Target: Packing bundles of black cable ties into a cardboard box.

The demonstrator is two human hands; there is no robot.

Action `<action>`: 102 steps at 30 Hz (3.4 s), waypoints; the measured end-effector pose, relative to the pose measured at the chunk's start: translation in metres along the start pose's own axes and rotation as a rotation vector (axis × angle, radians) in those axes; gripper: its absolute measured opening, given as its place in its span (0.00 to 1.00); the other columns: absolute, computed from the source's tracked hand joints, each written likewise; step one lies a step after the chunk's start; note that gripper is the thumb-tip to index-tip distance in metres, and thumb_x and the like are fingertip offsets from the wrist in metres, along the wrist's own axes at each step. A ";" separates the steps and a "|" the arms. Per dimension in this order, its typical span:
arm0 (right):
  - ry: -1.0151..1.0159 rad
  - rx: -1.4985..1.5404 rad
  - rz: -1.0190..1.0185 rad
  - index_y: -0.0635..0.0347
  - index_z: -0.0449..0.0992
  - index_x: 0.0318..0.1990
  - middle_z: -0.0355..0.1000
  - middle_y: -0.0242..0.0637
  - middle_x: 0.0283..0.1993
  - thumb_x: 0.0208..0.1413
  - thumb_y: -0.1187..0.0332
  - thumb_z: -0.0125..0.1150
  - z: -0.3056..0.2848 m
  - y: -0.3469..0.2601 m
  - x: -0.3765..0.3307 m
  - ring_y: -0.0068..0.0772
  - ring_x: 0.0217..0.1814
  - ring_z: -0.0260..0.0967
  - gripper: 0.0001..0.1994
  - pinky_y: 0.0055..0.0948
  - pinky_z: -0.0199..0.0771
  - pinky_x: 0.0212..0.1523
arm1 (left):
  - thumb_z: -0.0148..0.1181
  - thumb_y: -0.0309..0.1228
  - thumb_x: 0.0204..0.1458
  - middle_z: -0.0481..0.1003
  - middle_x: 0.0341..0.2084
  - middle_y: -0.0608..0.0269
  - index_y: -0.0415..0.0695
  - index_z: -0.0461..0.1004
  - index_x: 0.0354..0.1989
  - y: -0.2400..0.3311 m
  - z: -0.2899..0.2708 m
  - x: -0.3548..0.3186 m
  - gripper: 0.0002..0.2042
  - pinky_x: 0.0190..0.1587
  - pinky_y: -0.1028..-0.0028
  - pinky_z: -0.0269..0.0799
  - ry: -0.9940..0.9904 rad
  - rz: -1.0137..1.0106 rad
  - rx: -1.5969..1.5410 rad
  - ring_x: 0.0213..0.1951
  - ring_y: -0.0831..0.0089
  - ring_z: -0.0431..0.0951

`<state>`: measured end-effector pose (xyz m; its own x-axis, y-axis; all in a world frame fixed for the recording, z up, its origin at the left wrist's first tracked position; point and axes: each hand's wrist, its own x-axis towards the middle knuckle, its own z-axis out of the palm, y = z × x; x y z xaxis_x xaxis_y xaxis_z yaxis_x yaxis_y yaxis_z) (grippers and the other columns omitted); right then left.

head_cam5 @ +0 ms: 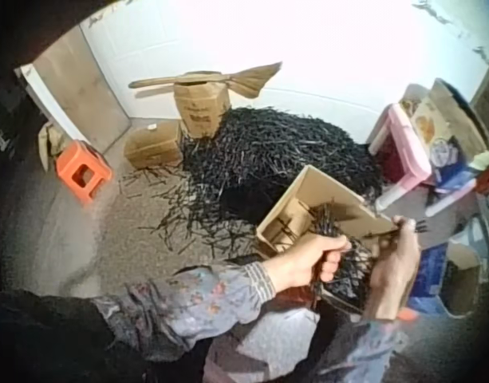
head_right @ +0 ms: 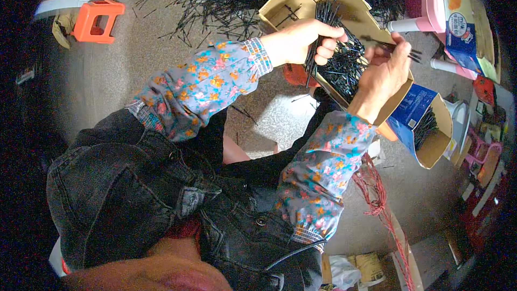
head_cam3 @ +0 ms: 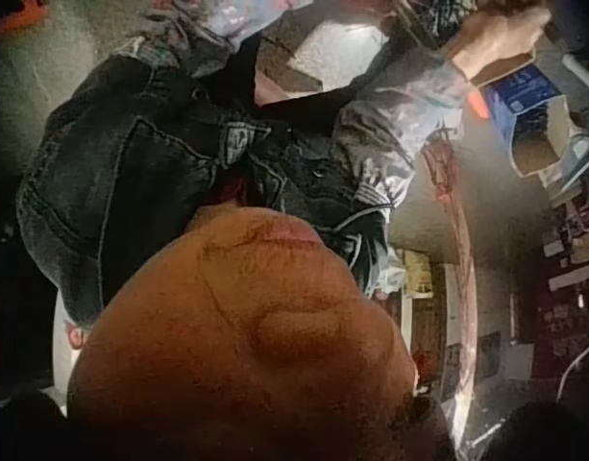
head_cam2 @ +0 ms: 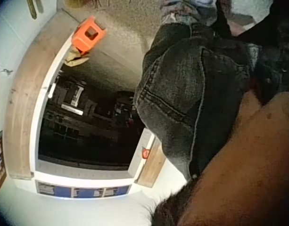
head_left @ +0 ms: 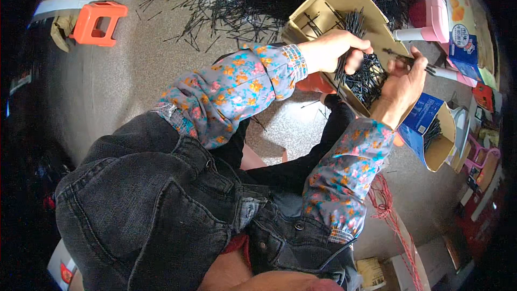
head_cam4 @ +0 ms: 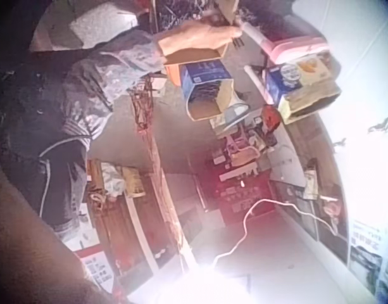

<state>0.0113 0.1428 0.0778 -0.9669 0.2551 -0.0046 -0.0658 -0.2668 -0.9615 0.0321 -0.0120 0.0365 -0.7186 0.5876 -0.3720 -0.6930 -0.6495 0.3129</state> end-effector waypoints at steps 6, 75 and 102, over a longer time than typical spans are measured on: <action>-0.014 -0.194 -0.035 0.72 0.72 0.44 0.70 0.42 0.41 0.57 0.69 0.53 0.019 0.015 -0.015 0.28 0.38 0.68 0.13 0.26 0.71 0.42 | 0.48 0.33 0.57 0.66 0.22 0.66 0.36 0.69 0.41 0.012 -0.003 -0.004 0.12 0.20 0.81 0.59 0.041 0.129 0.022 0.20 0.79 0.62; -0.653 0.003 0.825 0.60 0.66 0.29 0.61 0.33 0.16 0.57 0.63 0.51 0.014 0.011 -0.048 0.23 0.12 0.59 0.10 0.17 0.53 0.06 | 0.59 0.34 0.49 0.72 0.40 0.47 0.41 0.61 0.51 0.027 -0.006 -0.004 0.22 0.41 0.63 0.74 -0.202 0.337 0.412 0.40 0.60 0.75; 0.067 -1.122 0.393 0.57 0.67 0.19 0.61 0.27 0.14 0.49 0.59 0.55 -0.200 -0.115 0.030 0.17 0.10 0.55 0.14 0.19 0.48 0.09 | 0.43 0.42 0.59 0.71 0.45 0.51 0.40 0.60 0.54 0.048 -0.012 -0.009 0.21 0.41 0.71 0.71 0.122 0.527 0.597 0.42 0.66 0.75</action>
<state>0.0386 0.3667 0.1331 -0.8557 0.3945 -0.3348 0.5166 0.6163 -0.5943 0.0057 -0.0541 0.0440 -0.9722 0.1964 -0.1275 -0.2034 -0.4391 0.8751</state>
